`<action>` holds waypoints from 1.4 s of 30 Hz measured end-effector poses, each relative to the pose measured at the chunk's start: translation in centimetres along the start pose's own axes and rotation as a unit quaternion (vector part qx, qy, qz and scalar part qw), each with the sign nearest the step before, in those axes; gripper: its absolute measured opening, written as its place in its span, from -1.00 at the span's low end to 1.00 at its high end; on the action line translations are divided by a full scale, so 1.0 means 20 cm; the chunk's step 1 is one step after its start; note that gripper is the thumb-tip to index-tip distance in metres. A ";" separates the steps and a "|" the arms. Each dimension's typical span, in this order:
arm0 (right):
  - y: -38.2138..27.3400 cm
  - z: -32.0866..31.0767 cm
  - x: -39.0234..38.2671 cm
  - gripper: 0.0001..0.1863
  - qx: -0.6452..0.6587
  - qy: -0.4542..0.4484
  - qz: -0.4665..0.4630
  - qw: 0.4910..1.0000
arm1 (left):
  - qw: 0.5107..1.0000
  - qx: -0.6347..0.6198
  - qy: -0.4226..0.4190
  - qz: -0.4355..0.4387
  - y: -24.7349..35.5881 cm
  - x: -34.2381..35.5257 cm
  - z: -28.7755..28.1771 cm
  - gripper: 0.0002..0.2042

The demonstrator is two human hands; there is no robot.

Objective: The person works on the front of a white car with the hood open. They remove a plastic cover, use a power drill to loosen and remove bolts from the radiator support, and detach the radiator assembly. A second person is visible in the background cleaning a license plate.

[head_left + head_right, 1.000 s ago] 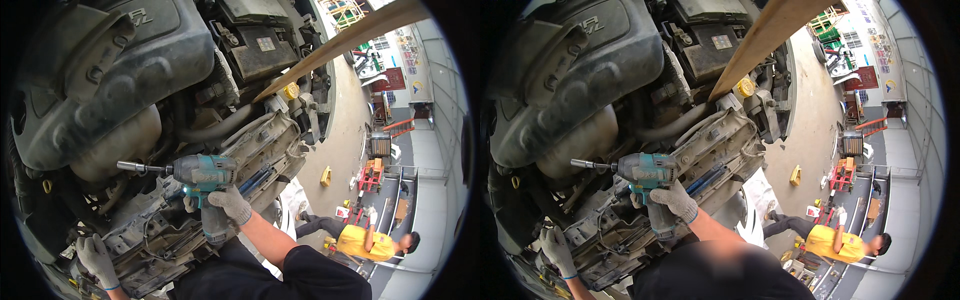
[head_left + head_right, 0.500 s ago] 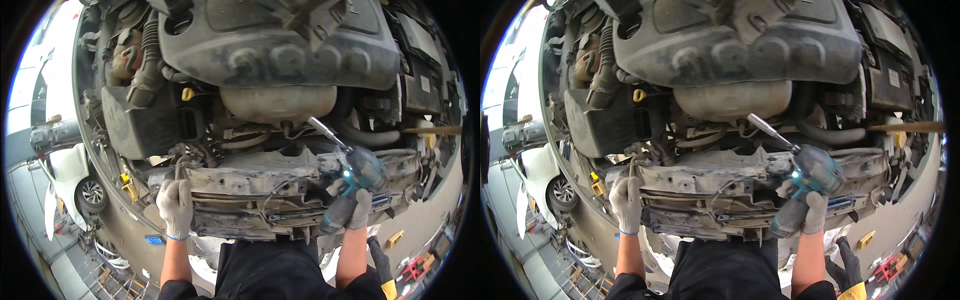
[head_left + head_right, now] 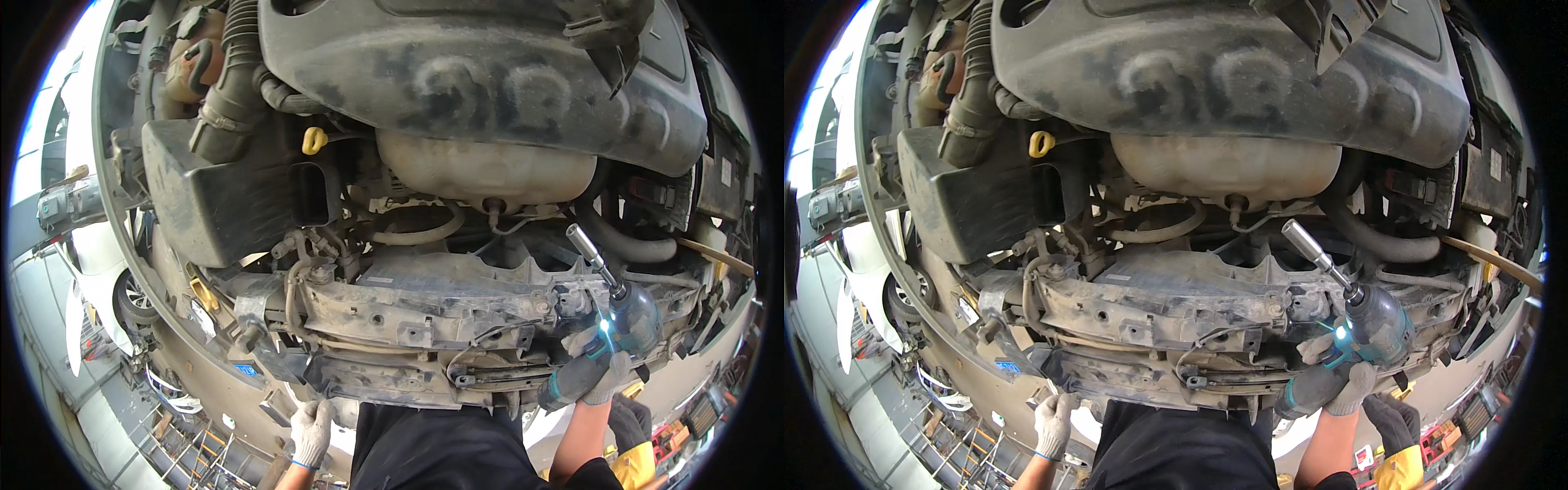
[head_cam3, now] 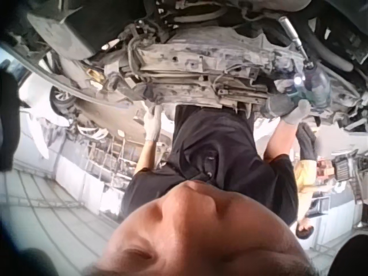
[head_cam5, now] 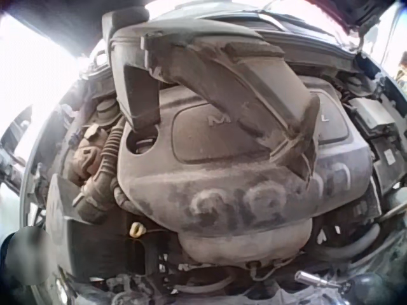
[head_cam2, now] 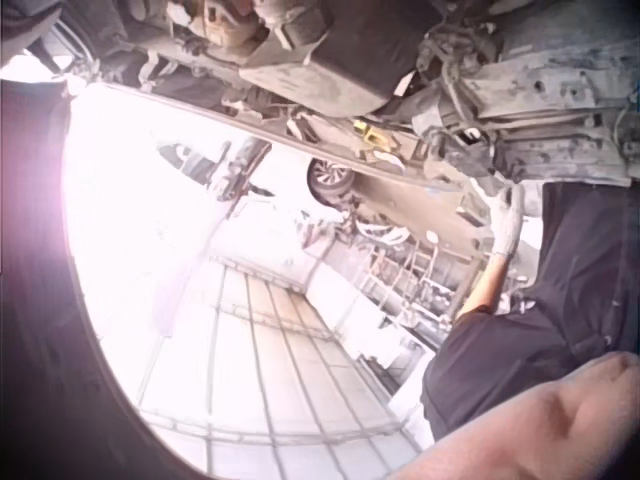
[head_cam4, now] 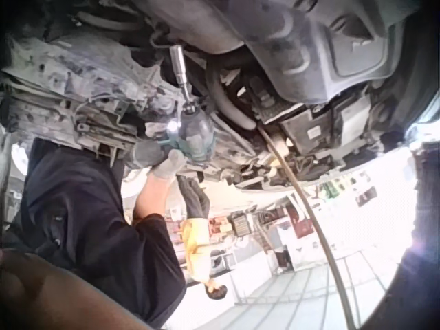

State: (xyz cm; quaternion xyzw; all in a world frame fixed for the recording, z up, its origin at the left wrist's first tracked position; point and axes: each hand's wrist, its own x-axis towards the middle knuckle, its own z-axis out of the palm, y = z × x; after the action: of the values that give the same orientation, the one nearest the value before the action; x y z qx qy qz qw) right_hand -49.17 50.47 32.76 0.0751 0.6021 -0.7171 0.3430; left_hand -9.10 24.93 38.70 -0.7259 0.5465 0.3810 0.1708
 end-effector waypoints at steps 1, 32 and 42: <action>0.00 -0.01 -0.01 -0.04 -0.006 0.006 0.000 1.000 | 1.000 0.023 -0.020 -0.005 -0.06 0.05 0.02 -0.64; 0.06 0.09 0.14 -0.05 0.110 -0.029 0.001 0.994 | 0.976 0.048 -0.173 -0.122 0.04 0.30 -0.08 -0.51; 0.11 0.10 0.17 -0.05 0.095 -0.023 -0.005 0.995 | 0.987 -0.001 -0.159 0.011 0.07 0.25 0.10 -0.55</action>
State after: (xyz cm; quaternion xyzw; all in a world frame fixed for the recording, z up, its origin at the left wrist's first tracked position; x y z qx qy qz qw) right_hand -49.92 47.15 29.75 0.0881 0.5234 -0.7742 0.3449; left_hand -10.55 22.42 33.85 -0.6500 0.5205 0.4937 0.2506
